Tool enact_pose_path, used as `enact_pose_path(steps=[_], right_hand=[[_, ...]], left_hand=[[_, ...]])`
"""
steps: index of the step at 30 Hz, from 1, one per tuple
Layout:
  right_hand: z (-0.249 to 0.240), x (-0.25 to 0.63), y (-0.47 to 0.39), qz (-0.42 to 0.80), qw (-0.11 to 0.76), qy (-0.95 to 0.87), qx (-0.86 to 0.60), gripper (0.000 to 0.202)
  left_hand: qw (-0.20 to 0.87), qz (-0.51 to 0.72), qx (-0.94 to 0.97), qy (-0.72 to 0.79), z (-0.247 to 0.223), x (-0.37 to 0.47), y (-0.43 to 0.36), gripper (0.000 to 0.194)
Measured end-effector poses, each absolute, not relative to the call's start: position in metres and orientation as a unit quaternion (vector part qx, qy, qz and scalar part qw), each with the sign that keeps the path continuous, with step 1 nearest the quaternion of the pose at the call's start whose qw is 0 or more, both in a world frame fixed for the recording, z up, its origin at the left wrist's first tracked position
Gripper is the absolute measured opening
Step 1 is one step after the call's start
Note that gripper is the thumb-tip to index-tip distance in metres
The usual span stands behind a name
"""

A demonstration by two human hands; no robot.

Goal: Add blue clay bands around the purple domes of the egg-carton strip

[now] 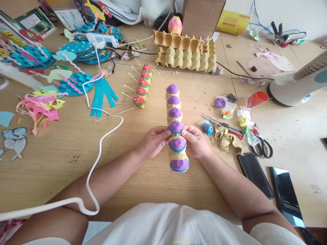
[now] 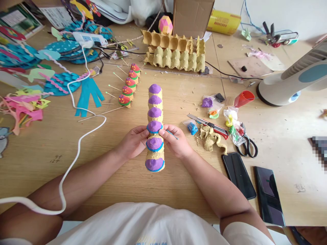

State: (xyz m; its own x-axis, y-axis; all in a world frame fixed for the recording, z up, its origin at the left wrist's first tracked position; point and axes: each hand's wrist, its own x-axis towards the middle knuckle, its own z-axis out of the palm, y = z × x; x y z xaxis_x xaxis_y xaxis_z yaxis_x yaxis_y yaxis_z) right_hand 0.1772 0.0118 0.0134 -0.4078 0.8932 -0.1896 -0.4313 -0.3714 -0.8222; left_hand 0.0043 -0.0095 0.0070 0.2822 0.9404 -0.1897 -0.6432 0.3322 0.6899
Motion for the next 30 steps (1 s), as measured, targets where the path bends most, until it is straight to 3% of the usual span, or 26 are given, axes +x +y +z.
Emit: enact_pose_path(steps=[15,30], right_hand=[[0.0185,0.1762,0.0106,0.788,0.432,-0.308,-0.314,0.031],[0.0109,0.1803,0.0134,0.700,0.440,-0.451,-0.337,0.026]], left_hand=[[0.766,0.513,0.255,0.292,0.0093,0.0036,-0.0103,0.025],[0.776,0.499,0.237,0.305,0.0135,0.0017,-0.0072,0.023]])
